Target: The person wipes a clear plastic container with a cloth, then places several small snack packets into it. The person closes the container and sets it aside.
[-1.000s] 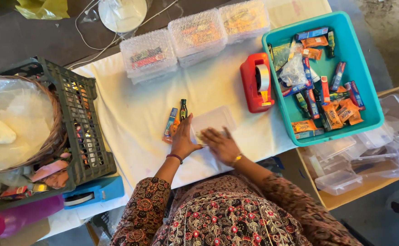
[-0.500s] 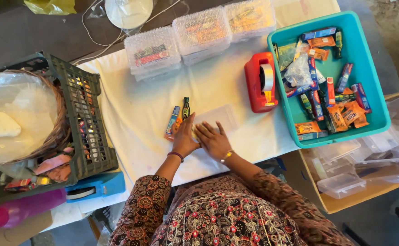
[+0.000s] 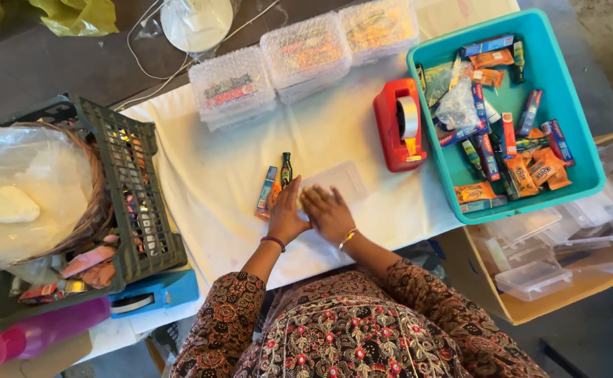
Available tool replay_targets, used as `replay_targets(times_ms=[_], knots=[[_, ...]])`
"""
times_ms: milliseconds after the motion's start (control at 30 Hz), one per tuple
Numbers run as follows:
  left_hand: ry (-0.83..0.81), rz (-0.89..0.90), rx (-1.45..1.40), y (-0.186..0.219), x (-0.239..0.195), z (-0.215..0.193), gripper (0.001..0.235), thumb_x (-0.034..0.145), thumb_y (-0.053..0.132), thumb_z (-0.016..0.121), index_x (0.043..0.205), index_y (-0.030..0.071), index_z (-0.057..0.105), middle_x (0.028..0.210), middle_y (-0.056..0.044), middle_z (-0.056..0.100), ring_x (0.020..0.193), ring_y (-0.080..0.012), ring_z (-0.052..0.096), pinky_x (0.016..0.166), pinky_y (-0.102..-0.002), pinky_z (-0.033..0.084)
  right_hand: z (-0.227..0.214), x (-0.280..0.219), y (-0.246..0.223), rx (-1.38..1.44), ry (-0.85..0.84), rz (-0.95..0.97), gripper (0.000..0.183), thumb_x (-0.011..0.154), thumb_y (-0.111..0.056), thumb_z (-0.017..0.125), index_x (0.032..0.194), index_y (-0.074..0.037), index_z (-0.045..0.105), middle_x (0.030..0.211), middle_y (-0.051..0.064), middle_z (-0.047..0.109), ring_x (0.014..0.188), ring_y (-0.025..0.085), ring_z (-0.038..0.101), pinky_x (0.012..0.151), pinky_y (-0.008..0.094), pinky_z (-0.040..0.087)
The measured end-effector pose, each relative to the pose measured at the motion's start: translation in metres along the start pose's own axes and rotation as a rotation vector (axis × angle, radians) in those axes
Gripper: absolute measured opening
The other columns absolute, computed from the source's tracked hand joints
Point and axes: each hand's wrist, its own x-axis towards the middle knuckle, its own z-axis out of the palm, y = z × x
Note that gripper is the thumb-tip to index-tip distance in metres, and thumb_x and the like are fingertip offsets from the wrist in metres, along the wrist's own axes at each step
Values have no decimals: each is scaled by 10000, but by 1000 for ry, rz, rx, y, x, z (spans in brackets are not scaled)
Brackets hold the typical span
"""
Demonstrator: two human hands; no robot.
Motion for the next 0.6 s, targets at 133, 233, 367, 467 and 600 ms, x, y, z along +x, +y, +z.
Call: replay_targets(times_ms=[133, 233, 367, 467, 600], knots=[[-14, -8, 33, 4, -2, -5, 1378, 502, 439, 980, 1601, 161, 196, 1580, -103, 421, 1464, -255, 395, 1202, -580, 137, -6, -30, 30, 92, -32, -87, 575, 954, -277, 551, 1521, -202, 491, 1613, 17, 433, 1513, 223, 338, 1238, 572, 187], [-9, 9, 22, 5, 0, -10, 1392, 505, 470, 981, 1593, 129, 182, 1567, -125, 418, 1453, -274, 392, 1202, -581, 138, -34, -35, 71, -4, -2, -87, 536, 955, -282, 545, 1489, -242, 527, 1571, 7, 472, 1480, 220, 330, 1186, 613, 107], [15, 49, 3, 1, -2, -7, 1389, 522, 493, 978, 1593, 103, 184, 1561, -147, 420, 1445, -298, 393, 1206, -572, 151, -37, -14, 78, -111, 57, 101, 475, 965, -276, 537, 1432, -198, 564, 1530, -2, 520, 1517, 217, 334, 1218, 625, 80], [21, 76, -1, 1, 0, -7, 1387, 520, 491, 980, 1590, 99, 188, 1560, -155, 420, 1439, -307, 395, 1201, -565, 162, -4, 3, 55, -80, 130, 82, 482, 981, -257, 530, 1453, -169, 567, 1546, 24, 522, 1521, 216, 352, 1231, 610, 78], [21, 73, -19, 0, 1, -5, 1376, 500, 451, 982, 1587, 126, 203, 1552, -142, 431, 1438, -307, 397, 1194, -566, 173, 9, 13, 4, -10, 66, -3, 484, 980, -276, 543, 1452, -168, 565, 1538, 32, 529, 1498, 213, 368, 1233, 600, 80]])
